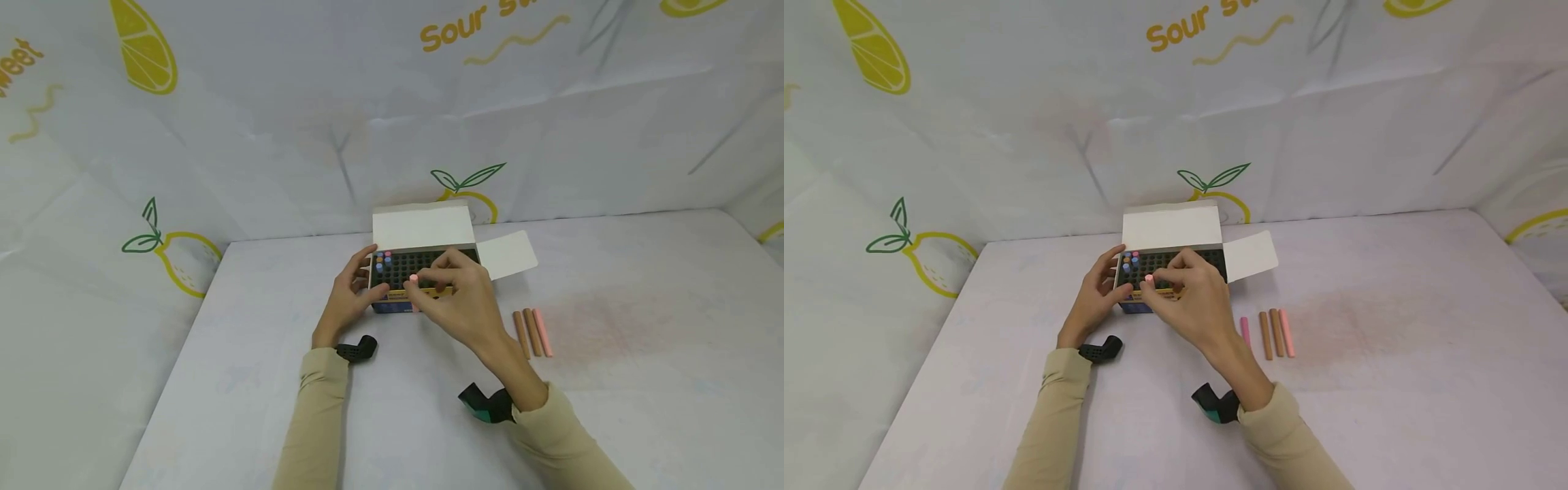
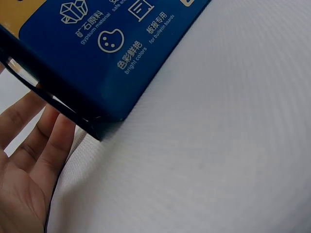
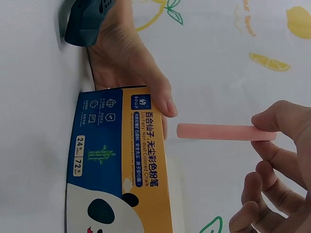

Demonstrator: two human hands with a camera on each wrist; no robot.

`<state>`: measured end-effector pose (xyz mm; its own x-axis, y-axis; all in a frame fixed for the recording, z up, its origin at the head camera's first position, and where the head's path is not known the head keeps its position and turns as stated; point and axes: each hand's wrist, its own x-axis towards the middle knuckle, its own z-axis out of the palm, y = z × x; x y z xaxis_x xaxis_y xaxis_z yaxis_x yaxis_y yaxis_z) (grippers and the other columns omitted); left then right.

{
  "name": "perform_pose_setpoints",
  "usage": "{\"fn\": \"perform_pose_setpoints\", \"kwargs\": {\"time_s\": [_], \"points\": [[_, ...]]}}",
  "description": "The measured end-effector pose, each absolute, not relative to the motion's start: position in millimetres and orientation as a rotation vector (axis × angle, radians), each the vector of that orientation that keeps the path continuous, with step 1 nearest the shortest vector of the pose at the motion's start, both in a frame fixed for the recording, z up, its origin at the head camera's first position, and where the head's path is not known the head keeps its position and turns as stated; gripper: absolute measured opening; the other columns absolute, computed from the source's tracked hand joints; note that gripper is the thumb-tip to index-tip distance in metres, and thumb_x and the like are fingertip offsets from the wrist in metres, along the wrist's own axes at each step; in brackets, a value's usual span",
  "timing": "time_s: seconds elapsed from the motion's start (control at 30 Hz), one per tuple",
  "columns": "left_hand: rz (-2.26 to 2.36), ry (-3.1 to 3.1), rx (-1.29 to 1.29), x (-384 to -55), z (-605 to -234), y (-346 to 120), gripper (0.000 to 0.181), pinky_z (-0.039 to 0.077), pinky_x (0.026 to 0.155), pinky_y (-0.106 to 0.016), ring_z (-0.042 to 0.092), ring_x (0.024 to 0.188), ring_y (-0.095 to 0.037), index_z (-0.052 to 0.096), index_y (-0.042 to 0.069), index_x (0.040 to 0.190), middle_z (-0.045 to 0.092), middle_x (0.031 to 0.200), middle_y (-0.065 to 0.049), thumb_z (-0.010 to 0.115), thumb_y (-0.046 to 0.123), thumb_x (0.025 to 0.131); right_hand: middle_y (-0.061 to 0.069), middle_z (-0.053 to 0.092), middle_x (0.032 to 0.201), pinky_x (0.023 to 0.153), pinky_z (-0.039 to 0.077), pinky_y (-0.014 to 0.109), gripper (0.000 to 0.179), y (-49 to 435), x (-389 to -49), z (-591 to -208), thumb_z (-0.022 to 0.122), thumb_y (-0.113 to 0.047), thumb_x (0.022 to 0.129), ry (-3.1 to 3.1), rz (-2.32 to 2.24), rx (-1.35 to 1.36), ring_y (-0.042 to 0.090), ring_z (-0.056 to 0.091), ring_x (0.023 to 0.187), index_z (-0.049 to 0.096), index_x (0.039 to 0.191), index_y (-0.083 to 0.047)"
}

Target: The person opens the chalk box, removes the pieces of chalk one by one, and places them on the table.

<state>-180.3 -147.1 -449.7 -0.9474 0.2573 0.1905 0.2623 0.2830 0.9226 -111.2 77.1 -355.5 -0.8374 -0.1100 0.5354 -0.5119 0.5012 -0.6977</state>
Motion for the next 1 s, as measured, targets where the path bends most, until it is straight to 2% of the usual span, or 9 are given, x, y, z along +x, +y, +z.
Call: {"fn": "perform_pose_setpoints", "kwargs": {"time_s": [0.17, 0.37, 0.67, 0.83, 1.0], "points": [[-1.796, -2.546, -0.480, -179, -449, -147, 0.078, 0.050, 0.098, -0.050, 0.056, 0.108, -0.034, 0.039, 0.026, 0.158, 0.053, 0.138, -0.023, 0.076, 0.019, 0.090, 0.009, 0.060, 0.079, 0.055, 0.045, 0.024, 0.011, 80, -108, -356, 0.083, -0.010, 0.081, -2.331, 1.261, 0.521, 0.018, 0.058, 0.067, 0.083, 0.086, -0.001], [-1.787, -2.562, -0.460, -180, -450, -146, 0.081, 0.048, 0.102, -0.052, 0.056, 0.112, -0.037, 0.037, 0.021, 0.159, 0.052, 0.138, -0.025, 0.077, 0.018, 0.089, 0.009, 0.061, 0.079, 0.055, 0.045, 0.024, 0.010, 85, -106, -357, 0.083, -0.010, 0.080, -2.344, 1.232, 0.513, 0.017, 0.058, 0.068, 0.083, 0.085, -0.001], [-1.790, -2.551, -0.470, -179, -449, -147, 0.076, 0.049, 0.101, -0.050, 0.057, 0.111, -0.032, 0.041, 0.034, 0.156, 0.053, 0.134, -0.018, 0.077, 0.029, 0.089, 0.010, 0.063, 0.081, 0.054, 0.045, 0.022, 0.008, 102, -109, -357, 0.083, -0.006, 0.079, -2.368, 1.234, 0.540, 0.019, 0.058, 0.068, 0.083, 0.085, -0.001], [-1.797, -2.540, -0.483, -179, -448, -148, 0.075, 0.049, 0.100, -0.049, 0.057, 0.108, -0.031, 0.042, 0.034, 0.155, 0.053, 0.134, -0.017, 0.077, 0.029, 0.090, 0.008, 0.063, 0.078, 0.055, 0.043, 0.021, 0.008, 117, -112, -356, 0.080, -0.002, 0.079, -2.382, 1.245, 0.559, 0.021, 0.058, 0.067, 0.083, 0.086, 0.000], [-1.802, -2.542, -0.485, -179, -448, -148, 0.074, 0.049, 0.099, -0.048, 0.056, 0.107, -0.031, 0.042, 0.033, 0.155, 0.052, 0.134, -0.018, 0.077, 0.028, 0.090, 0.007, 0.063, 0.079, 0.052, 0.041, 0.021, 0.010, 130, -112, -354, 0.079, -0.003, 0.080, -2.431, 1.240, 0.547, 0.018, 0.056, 0.067, 0.083, 0.089, -0.003]]}}
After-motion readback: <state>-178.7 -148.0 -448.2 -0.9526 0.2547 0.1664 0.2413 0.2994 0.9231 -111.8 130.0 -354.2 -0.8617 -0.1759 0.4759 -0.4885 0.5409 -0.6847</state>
